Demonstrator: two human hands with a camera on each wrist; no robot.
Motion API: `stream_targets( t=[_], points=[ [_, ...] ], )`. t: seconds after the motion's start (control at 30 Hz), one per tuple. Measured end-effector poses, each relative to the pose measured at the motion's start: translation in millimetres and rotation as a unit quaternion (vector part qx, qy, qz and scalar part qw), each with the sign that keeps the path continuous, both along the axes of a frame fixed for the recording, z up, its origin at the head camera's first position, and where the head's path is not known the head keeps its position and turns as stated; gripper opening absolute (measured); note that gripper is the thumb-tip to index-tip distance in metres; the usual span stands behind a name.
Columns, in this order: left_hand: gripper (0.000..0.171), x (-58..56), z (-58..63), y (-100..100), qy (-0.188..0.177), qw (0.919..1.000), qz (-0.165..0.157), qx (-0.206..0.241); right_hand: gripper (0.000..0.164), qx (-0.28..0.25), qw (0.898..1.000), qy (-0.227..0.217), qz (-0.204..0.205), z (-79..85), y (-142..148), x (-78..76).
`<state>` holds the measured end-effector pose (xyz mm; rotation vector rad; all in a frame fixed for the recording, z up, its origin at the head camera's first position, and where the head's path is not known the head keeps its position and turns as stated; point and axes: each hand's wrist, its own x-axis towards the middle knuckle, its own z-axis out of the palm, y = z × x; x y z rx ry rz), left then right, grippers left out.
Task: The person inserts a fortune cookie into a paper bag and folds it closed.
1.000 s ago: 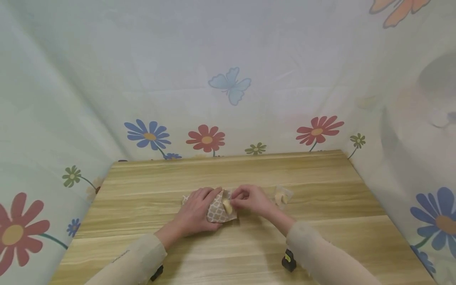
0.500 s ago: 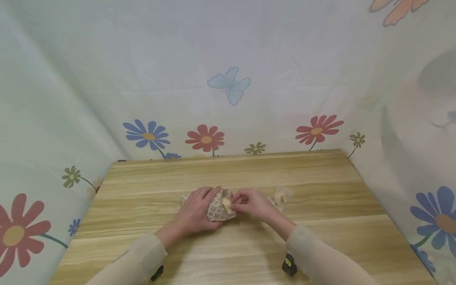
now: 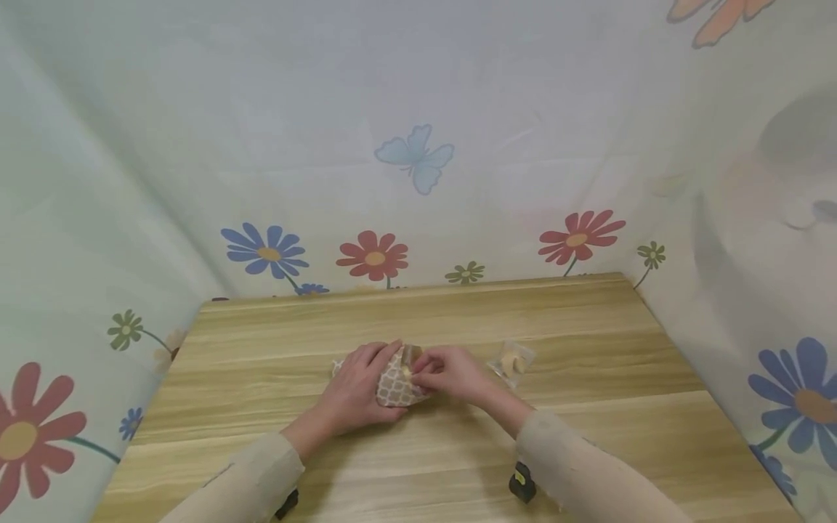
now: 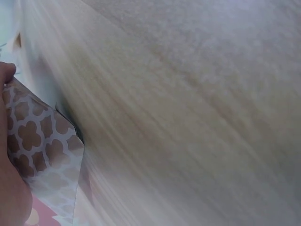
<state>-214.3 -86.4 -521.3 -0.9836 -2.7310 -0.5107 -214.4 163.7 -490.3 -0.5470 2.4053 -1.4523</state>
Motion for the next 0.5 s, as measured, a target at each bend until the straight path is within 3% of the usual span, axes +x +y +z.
stream_targets(
  t=[0.1, 0.3, 0.5],
  points=[
    [0.113, 0.6, 0.7, -1, 0.000, 1.0000, 0.002, 0.004, 0.013, 0.001, 1.000, 0.009, 0.001, 3.7, 3, -1.2],
    [0.115, 0.3, 2.7, -2, -0.001, 0.9998, 0.004, 0.021, 0.013, -0.009, 0.998, 0.037, -0.047, 11.5, 20, -5.7],
    [0.115, 0.5, 4.0, -2, -0.012, 0.9994, 0.008, 0.030, 0.020, -0.002, 0.999, 0.030, -0.045, 3.8, 27, -12.6]
  ],
)
